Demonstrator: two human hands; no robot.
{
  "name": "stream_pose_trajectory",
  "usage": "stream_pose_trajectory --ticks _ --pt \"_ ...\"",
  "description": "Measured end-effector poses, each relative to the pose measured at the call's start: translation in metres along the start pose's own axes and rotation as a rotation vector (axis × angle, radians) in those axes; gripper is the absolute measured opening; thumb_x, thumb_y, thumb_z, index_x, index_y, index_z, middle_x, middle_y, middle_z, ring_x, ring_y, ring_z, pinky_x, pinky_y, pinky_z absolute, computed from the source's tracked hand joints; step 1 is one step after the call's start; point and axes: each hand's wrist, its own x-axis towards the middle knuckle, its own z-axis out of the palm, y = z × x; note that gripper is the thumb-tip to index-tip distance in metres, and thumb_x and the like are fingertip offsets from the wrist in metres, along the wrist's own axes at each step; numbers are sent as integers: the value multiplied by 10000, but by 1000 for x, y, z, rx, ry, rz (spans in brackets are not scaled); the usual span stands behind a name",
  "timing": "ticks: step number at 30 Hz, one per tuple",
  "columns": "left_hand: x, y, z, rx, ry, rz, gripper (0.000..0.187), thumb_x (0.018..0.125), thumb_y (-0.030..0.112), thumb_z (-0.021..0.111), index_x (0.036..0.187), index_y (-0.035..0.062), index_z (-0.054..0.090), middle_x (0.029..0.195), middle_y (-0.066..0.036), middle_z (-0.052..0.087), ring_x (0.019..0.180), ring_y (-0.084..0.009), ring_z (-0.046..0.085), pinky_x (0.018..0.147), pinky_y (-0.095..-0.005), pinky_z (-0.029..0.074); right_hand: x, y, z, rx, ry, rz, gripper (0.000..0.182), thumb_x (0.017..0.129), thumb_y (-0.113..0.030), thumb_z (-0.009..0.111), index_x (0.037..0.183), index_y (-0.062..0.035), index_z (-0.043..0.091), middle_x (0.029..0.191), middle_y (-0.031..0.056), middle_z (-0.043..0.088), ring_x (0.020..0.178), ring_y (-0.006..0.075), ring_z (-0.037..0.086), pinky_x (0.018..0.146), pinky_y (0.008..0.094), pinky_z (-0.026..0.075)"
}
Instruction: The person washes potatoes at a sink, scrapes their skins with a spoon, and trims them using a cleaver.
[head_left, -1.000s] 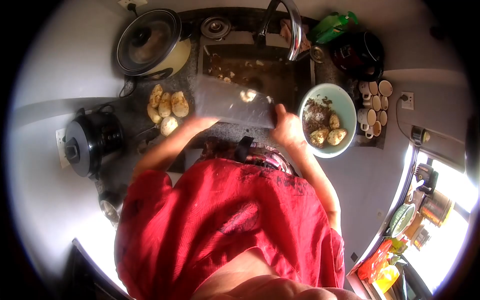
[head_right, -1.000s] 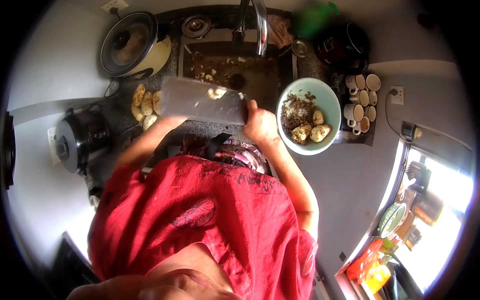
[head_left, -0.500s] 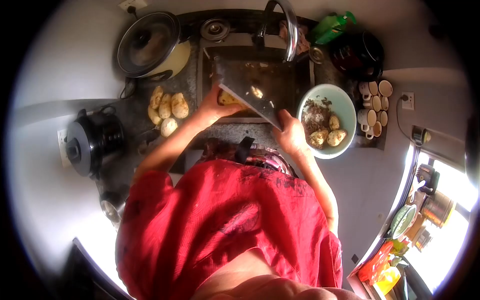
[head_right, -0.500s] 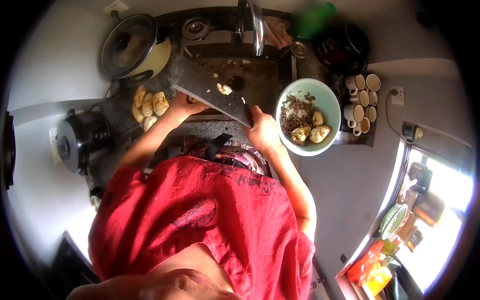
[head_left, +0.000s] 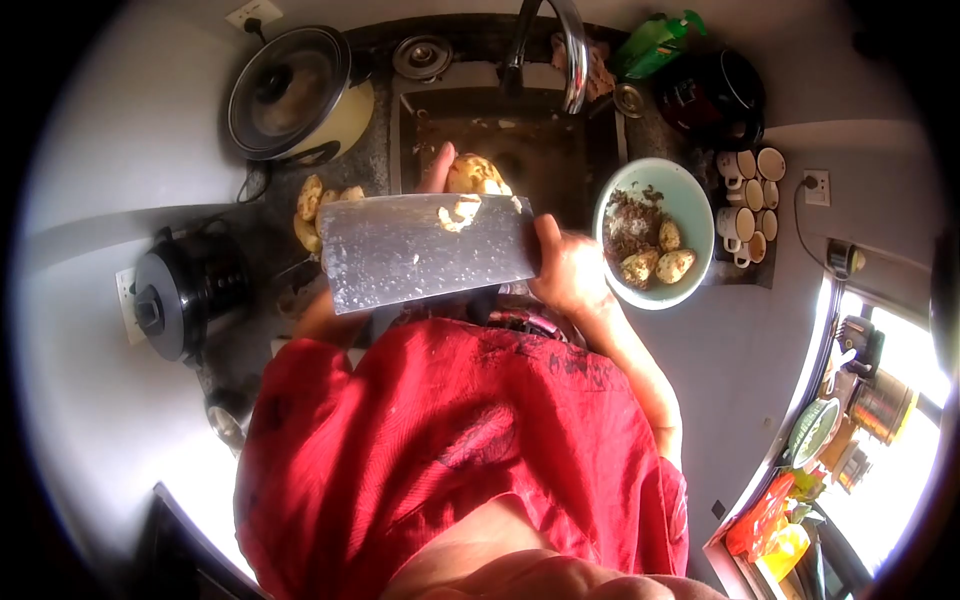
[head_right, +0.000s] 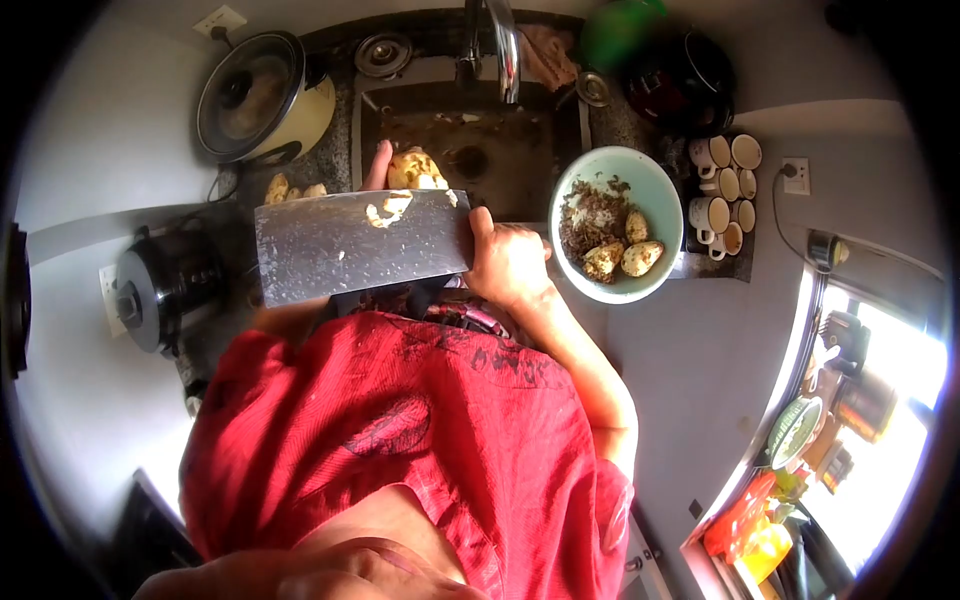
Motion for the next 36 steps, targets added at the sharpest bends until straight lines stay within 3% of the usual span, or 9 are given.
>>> stream_pose_trajectory --ticks 7,17,20,24,28,32,33,34,36 --pt "27 -16 -19 65 89 0 385 955 265 526 1270 49 474 1028 -103 635 781 -174 638 707 -306 544 2 -8 1 -8 -84 16 435 617 -160 677 962 -50 435 691 179 629 671 365 648 622 475 513" --pt "26 -54 -29 619 412 492 409 956 421 478 1225 113 507 932 -117 659 825 -201 664 767 -336 556 6 0 11 0 -115 89 387 646 -112 625 987 -46 455 693 197 626 675 391 639 649 479 509" --pt "-1 -35 -15 228 325 264 460 974 294 471 1382 128 337 1064 -123 617 949 -204 635 874 -341 526 11 15 20 69 -18 162 292 682 -83 576 947 -38 462 704 221 636 685 410 644 656 495 512" --pt "-12 -31 20 278 330 320 543 961 308 488 1432 120 295 1215 -134 550 1060 -193 595 942 -347 498 15 22 32 34 -30 184 295 703 -103 589 966 -33 475 724 224 642 718 411 647 675 492 515" --pt "2 -16 38 114 476 181 429 900 463 536 970 47 614 878 -119 675 758 -249 679 683 -401 588 27 58 53 47 46 431 334 754 -187 634 1020 -22 517 795 234 660 772 413 653 713 483 526" --pt "3 -13 32 14 444 234 407 925 447 488 989 62 605 900 -126 671 779 -255 678 680 -418 586 15 48 40 172 15 342 357 737 -175 629 1038 2 556 838 260 653 825 415 645 750 468 528" --pt "9 -15 58 54 637 320 409 939 432 457 917 58 621 923 -115 670 783 -238 672 679 -376 577 11 32 29 190 -20 301 377 710 -149 623 1054 -12 552 833 267 645 823 416 640 758 477 521" --pt "14 -18 -19 -34 240 229 444 939 445 440 876 48 626 855 -98 668 721 -206 664 661 -333 559 6 15 16 202 -56 251 365 705 -152 631 1034 -26 538 812 259 644 810 417 638 746 484 515" --pt "15 -16 -13 75 383 158 455 936 460 436 845 54 620 763 -88 649 658 -191 650 640 -317 548 1 -1 13 212 -75 143 355 702 -151 632 1014 -31 511 786 249 642 797 417 638 731 488 509"
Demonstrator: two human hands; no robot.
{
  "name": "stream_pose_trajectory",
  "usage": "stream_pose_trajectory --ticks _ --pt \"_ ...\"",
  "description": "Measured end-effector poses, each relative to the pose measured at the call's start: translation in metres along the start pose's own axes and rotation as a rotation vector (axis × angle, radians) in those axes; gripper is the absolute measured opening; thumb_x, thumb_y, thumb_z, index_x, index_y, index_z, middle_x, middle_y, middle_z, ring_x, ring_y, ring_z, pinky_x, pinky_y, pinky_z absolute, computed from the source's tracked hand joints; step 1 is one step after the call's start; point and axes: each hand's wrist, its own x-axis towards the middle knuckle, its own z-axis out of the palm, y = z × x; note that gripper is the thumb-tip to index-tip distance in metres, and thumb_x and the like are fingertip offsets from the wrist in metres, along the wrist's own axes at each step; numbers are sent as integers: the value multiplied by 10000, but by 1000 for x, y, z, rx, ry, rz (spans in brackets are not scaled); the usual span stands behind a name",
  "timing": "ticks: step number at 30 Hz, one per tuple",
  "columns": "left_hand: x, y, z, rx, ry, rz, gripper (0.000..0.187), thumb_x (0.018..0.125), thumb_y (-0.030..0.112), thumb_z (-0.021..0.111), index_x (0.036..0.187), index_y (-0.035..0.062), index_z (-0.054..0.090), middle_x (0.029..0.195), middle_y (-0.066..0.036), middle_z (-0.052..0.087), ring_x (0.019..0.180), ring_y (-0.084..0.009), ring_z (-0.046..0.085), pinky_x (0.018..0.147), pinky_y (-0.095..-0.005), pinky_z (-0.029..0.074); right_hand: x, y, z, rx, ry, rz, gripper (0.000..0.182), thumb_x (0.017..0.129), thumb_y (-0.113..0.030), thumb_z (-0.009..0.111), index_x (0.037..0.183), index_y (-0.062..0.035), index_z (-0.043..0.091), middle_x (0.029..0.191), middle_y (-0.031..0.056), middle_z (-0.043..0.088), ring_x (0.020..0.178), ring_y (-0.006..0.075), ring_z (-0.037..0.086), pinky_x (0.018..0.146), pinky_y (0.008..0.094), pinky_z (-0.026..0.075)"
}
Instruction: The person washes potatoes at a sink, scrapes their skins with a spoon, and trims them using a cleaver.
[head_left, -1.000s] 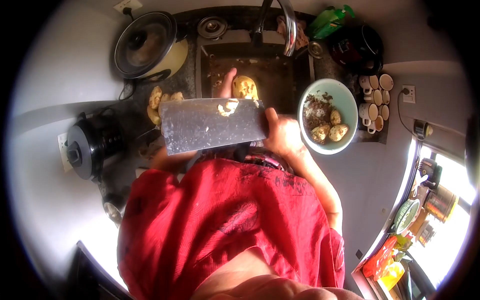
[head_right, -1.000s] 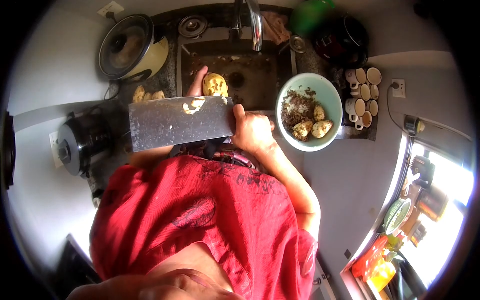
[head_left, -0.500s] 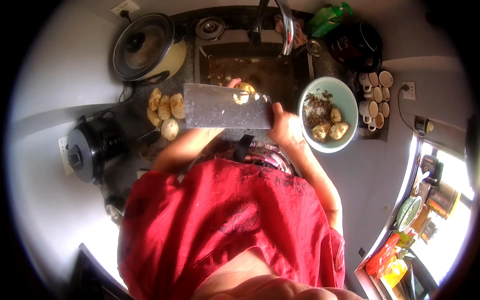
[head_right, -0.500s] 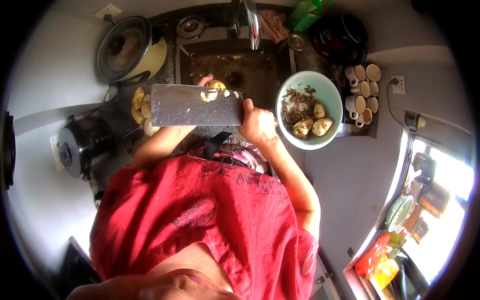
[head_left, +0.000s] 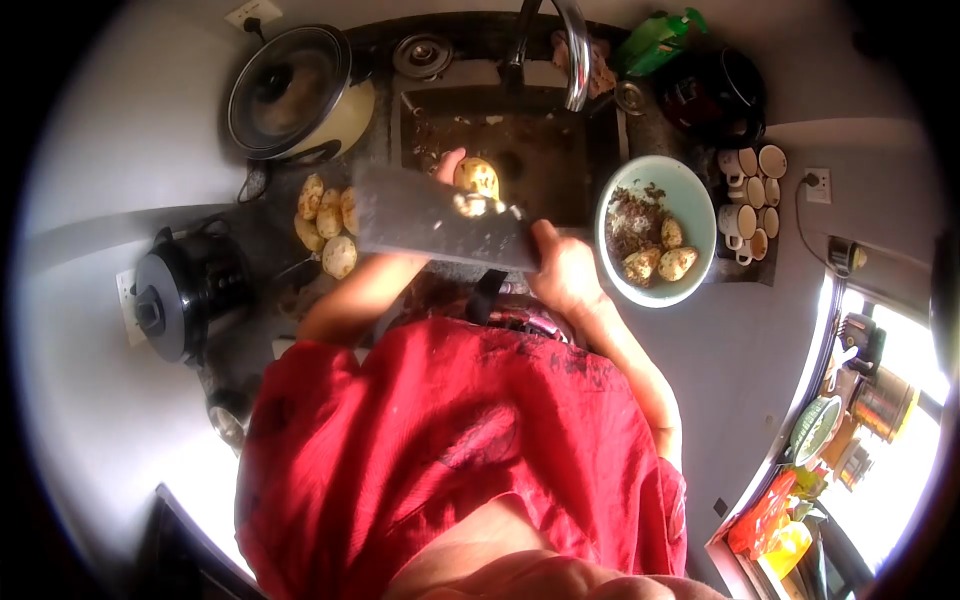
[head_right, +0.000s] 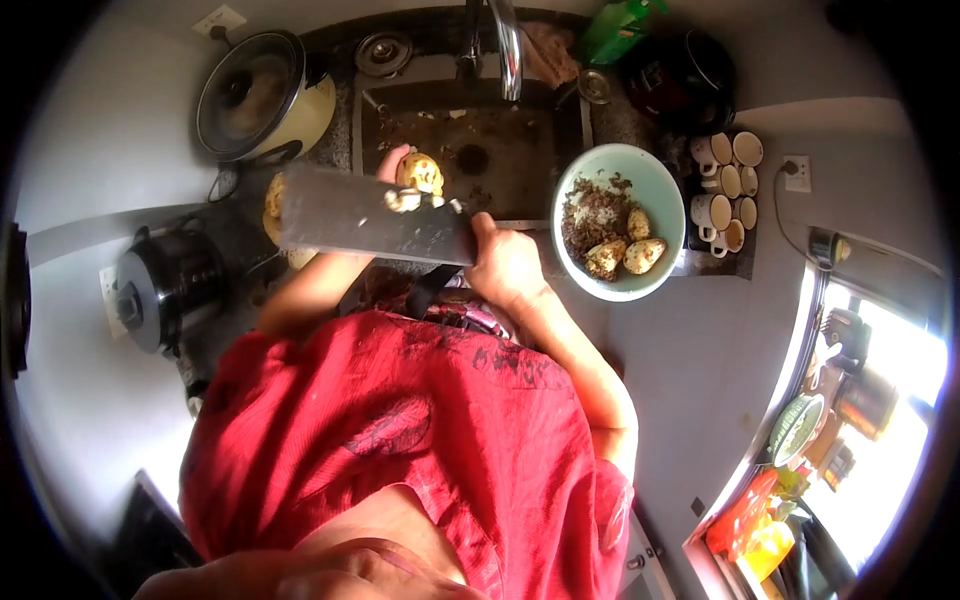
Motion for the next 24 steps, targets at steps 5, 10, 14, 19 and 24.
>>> stream_pose_trajectory --ticks 5,10,14,19,24 --pt "5 -12 -1 364 138 279 424 950 448 420 929 65 601 730 -86 638 646 -179 646 628 -313 546 2 -8 1 -60 -63 11 370 694 -143 629 1017 -44 479 767 242 640 790 421 636 731 492 507" --pt "3 -11 -9 1192 216 748 338 893 111 590 1200 81 453 890 -61 605 717 -154 622 684 -294 537 15 18 16 -119 -22 25 413 647 -105 622 1026 -54 468 766 231 639 782 417 635 722 490 508" --pt "-22 -5 8 1095 101 611 506 873 144 621 1314 65 386 1061 -91 558 984 -148 558 858 -299 479 15 30 25 -116 57 -49 410 648 -116 627 1022 -53 470 720 216 634 743 411 636 702 484 503" --pt "-38 3 36 572 79 376 417 928 163 549 1309 78 404 1040 -78 563 937 -147 576 821 -293 504 18 49 25 -138 73 -3 376 682 -127 613 1020 -46 471 713 222 634 723 402 638 684 485 502" --pt "-18 -7 39 395 273 442 407 957 229 498 1322 76 406 1046 -93 573 937 -186 597 814 -327 523 17 51 35 -74 100 27 308 705 -110 593 992 -33 512 720 237 629 744 423 629 677 477 494"
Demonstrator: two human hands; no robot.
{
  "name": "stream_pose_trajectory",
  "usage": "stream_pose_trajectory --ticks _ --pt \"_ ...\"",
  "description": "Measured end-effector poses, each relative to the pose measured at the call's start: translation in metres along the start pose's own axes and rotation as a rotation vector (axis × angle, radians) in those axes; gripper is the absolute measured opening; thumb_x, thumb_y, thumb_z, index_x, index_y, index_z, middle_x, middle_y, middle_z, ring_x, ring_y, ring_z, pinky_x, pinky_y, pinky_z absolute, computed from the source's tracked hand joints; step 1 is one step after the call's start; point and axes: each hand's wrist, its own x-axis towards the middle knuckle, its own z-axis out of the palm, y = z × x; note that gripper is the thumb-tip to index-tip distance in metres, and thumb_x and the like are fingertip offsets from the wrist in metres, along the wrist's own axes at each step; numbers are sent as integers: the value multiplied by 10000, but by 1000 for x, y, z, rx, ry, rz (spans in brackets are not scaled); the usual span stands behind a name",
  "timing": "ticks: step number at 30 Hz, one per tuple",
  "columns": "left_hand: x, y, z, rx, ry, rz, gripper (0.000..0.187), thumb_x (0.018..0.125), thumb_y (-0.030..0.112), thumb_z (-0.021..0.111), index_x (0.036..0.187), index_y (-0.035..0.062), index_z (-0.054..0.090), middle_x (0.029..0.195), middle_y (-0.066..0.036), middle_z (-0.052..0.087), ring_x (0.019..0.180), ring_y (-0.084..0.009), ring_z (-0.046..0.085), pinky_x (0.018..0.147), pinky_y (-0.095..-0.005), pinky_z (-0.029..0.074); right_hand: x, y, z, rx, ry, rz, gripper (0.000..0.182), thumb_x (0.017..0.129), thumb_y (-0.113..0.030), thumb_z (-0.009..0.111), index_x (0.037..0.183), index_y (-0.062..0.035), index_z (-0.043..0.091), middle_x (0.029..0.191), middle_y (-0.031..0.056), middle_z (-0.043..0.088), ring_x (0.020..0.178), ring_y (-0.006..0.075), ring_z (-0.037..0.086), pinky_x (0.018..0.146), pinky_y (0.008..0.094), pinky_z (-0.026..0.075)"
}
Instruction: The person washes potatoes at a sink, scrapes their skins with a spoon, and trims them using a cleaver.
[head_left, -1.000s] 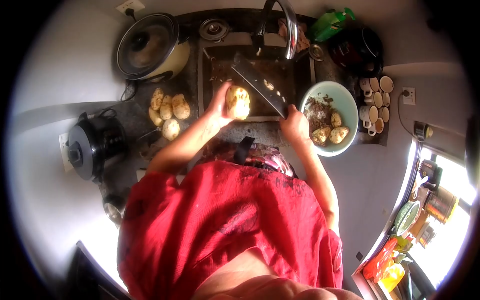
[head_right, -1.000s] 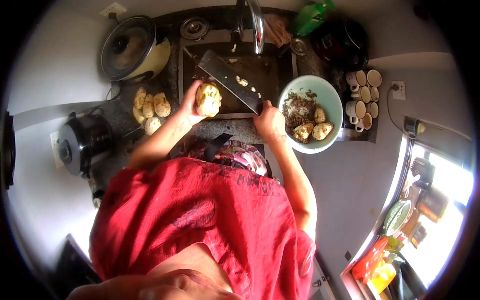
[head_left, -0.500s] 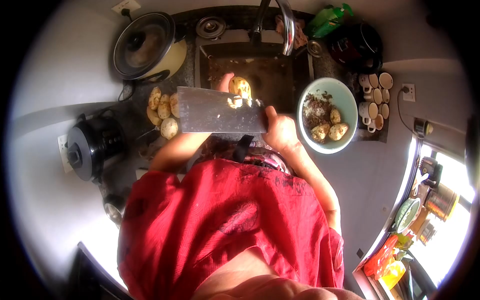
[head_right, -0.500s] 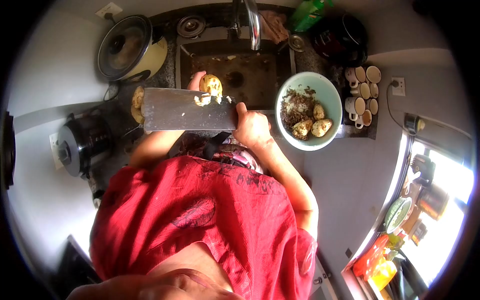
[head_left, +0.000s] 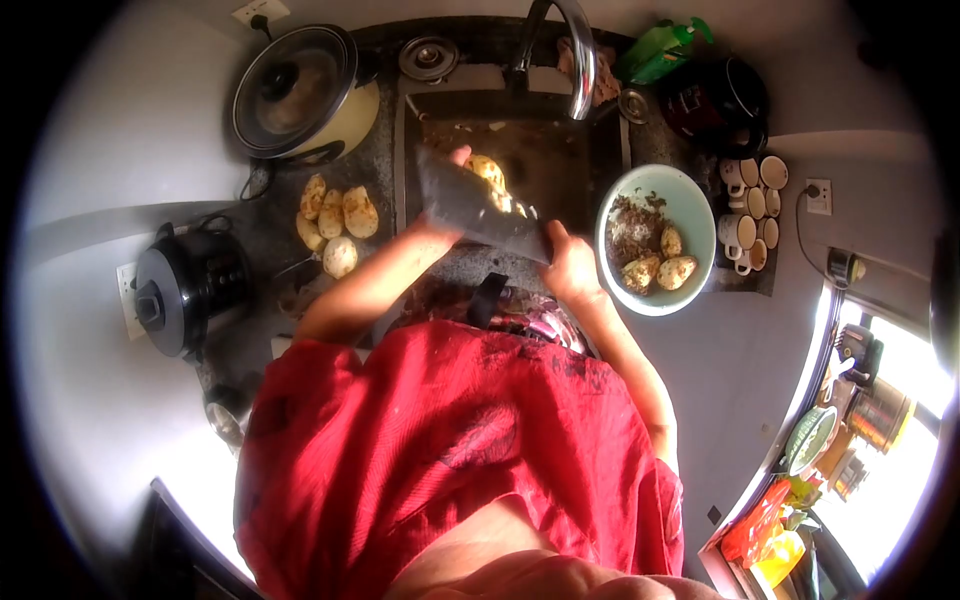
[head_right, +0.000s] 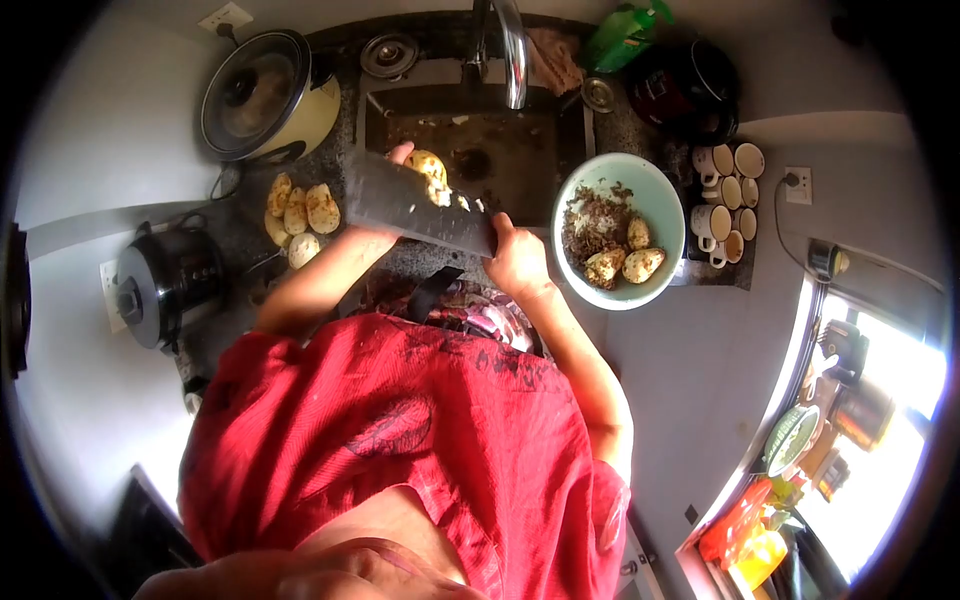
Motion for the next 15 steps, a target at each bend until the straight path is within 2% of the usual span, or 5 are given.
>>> stream_pose_trajectory --ticks 1,6,10,12,15 --pt "10 9 4 -378 -16 -208 369 957 282 464 1239 45 474 995 -106 607 897 -233 631 777 -354 540 0 4 8 225 7 -40 251 734 -105 575 967 -19 534 687 224 615 689 391 630 653 455 487" --pt "13 12 19 -323 -108 -146 339 931 366 439 992 62 575 858 -104 654 771 -251 660 693 -366 553 2 -16 -11 861 -229 354 161 833 -102 508 923 20 563 583 102 483 543 154 462 548 359 433" --pt "8 12 15 -318 -31 -219 352 944 386 432 997 69 576 852 -97 649 789 -244 655 740 -363 547 -5 -19 -18 308 22 -29 205 786 -132 571 931 7 531 675 231 611 632 370 636 615 465 481" --pt "-4 -1 8 -249 -44 -59 397 962 434 432 1030 73 581 852 -76 630 809 -166 628 778 -330 525 -5 -32 -29 184 3 -26 244 764 -130 581 958 4 518 716 248 623 687 406 632 647 485 488" --pt "18 -25 -23 -302 -221 -276 405 970 432 435 1097 73 574 1001 -79 635 870 -162 641 805 -306 529 -2 -34 -32 4 -41 -16 309 732 -123 588 1001 2 503 748 259 635 737 431 634 694 496 505"
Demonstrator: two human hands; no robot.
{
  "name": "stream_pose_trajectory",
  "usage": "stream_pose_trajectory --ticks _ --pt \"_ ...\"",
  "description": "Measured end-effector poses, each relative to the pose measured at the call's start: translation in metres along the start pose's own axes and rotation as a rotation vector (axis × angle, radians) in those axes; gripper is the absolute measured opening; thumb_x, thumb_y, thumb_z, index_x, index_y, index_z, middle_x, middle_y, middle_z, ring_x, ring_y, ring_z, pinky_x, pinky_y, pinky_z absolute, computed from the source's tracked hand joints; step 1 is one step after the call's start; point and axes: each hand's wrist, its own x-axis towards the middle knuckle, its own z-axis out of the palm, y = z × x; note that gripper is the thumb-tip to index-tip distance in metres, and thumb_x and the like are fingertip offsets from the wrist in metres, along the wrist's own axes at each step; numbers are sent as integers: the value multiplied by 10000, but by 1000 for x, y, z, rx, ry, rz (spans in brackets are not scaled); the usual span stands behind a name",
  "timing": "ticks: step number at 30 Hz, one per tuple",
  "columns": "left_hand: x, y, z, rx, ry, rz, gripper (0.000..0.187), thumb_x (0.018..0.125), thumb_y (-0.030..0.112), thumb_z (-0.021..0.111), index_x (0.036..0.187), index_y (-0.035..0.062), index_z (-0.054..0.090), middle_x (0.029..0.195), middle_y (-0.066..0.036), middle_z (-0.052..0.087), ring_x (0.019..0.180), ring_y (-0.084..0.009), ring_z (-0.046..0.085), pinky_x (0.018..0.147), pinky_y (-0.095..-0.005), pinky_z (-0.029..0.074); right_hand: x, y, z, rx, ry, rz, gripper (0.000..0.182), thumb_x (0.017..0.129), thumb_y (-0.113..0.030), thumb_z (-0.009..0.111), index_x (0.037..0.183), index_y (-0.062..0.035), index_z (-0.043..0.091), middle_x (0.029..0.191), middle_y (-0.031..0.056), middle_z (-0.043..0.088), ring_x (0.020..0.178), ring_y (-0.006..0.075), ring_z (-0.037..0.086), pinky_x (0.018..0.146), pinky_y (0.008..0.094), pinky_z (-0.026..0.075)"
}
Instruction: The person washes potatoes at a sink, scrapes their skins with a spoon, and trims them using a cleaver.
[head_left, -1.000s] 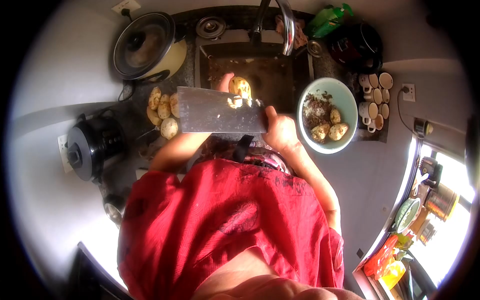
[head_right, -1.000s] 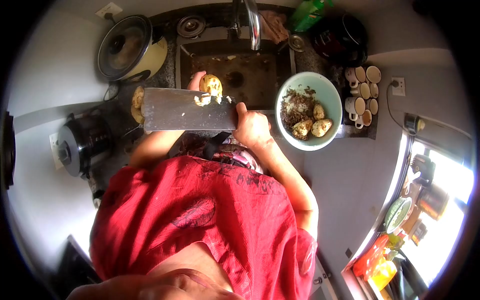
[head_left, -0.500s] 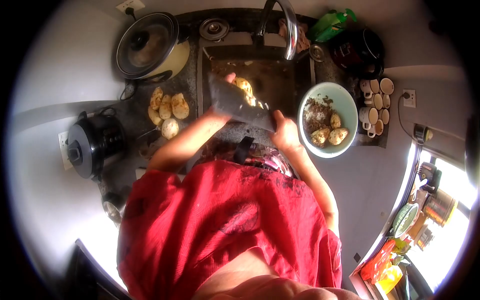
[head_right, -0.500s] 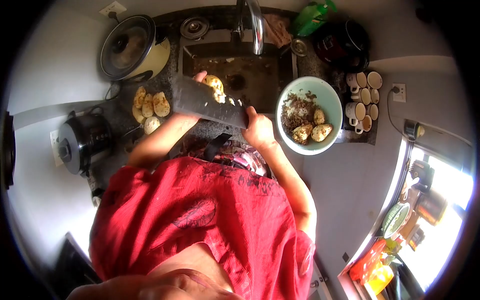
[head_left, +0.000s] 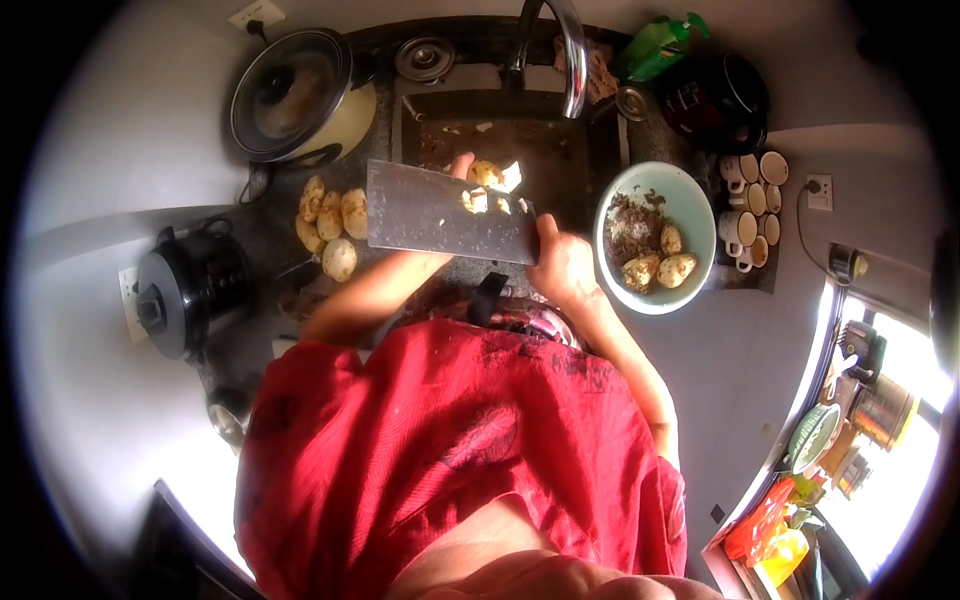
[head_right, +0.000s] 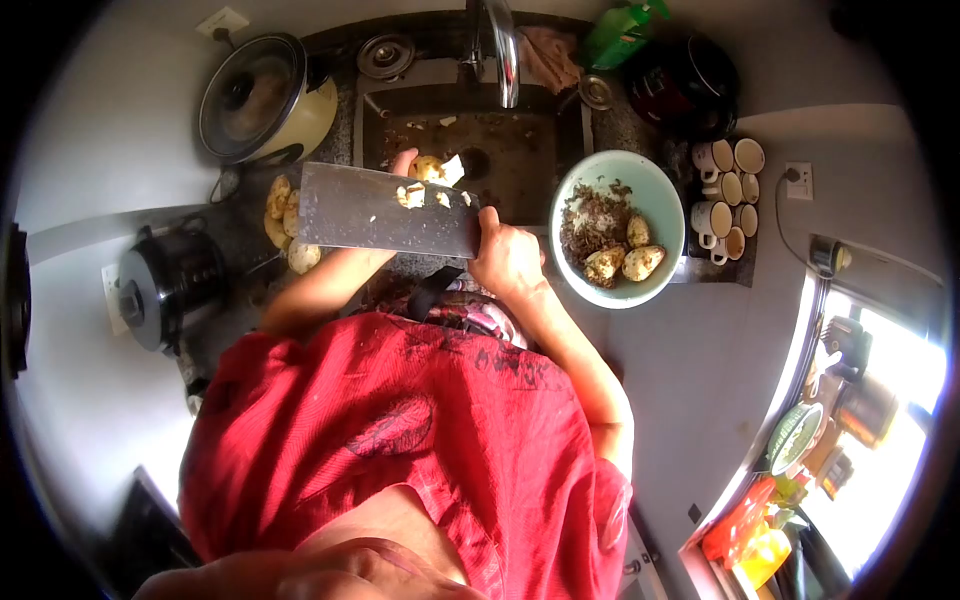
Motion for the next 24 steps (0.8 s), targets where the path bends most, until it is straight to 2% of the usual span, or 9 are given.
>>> stream_pose_trajectory --ticks 1,4,7,8,13,16,19,20,24 --pt "-13 3 18 -58 1 -30 407 957 439 459 1101 76 575 1027 -81 637 883 -165 646 806 -309 534 3 3 0 -58 -26 9 331 722 -118 585 1018 3 499 739 251 636 730 420 640 708 488 515" --pt "-18 -5 48 -10 20 184 393 918 416 523 1086 66 585 995 -66 654 862 -163 662 714 -325 576 20 29 14 -43 43 170 311 740 -141 572 1012 2 525 763 258 642 771 425 643 723 482 522" --pt "-23 2 38 -59 -7 38 415 932 412 460 1120 61 579 985 -69 657 860 -179 662 696 -340 579 22 54 16 14 86 233 270 770 -144 589 996 -7 532 837 265 636 836 447 617 736 493 500" --pt "-19 6 29 -38 34 -57 424 934 414 436 1111 55 576 999 -92 646 899 -190 652 737 -354 571 21 57 19 15 84 229 270 770 -144 589 996 -7 532 837 265 636 836 447 617 736 493 500" --pt "-4 14 29 -200 -25 -82 468 986 420 355 1097 21 574 1013 -108 639 958 -220 635 856 -377 526 -4 21 -10 212 -4 74 374 738 -149 615 1072 -1 538 836 273 636 838 434 622 754 477 503" --pt "12 3 -17 85 35 -101 485 963 467 408 1040 25 591 929 -103 662 895 -201 651 840 -370 530 -12 2 -23 103 -21 -7 363 706 -137 617 1034 -23 511 792 260 636 797 431 628 730 490 502" --pt "15 12 -2 -222 -272 -486 511 885 575 496 828 83 624 729 -67 665 608 -151 642 583 -303 551 -14 -2 -20 12 -56 -62 341 680 -117 608 988 -41 482 737 245 630 752 430 632 706 505 500" --pt "8 19 22 -199 -182 -481 525 868 599 507 779 96 628 649 -45 641 529 -142 613 504 -298 531 -14 -2 -17 7 -68 -53 351 673 -110 606 993 -40 481 732 242 630 747 430 632 702 505 500" --pt "44 -19 -54 126 86 -209 536 847 622 532 770 100 630 610 -32 618 528 -145 612 519 -294 534 -11 -2 -15 -46 -73 -26 374 658 -97 605 1004 -38 476 725 233 633 735 427 633 698 496 503"
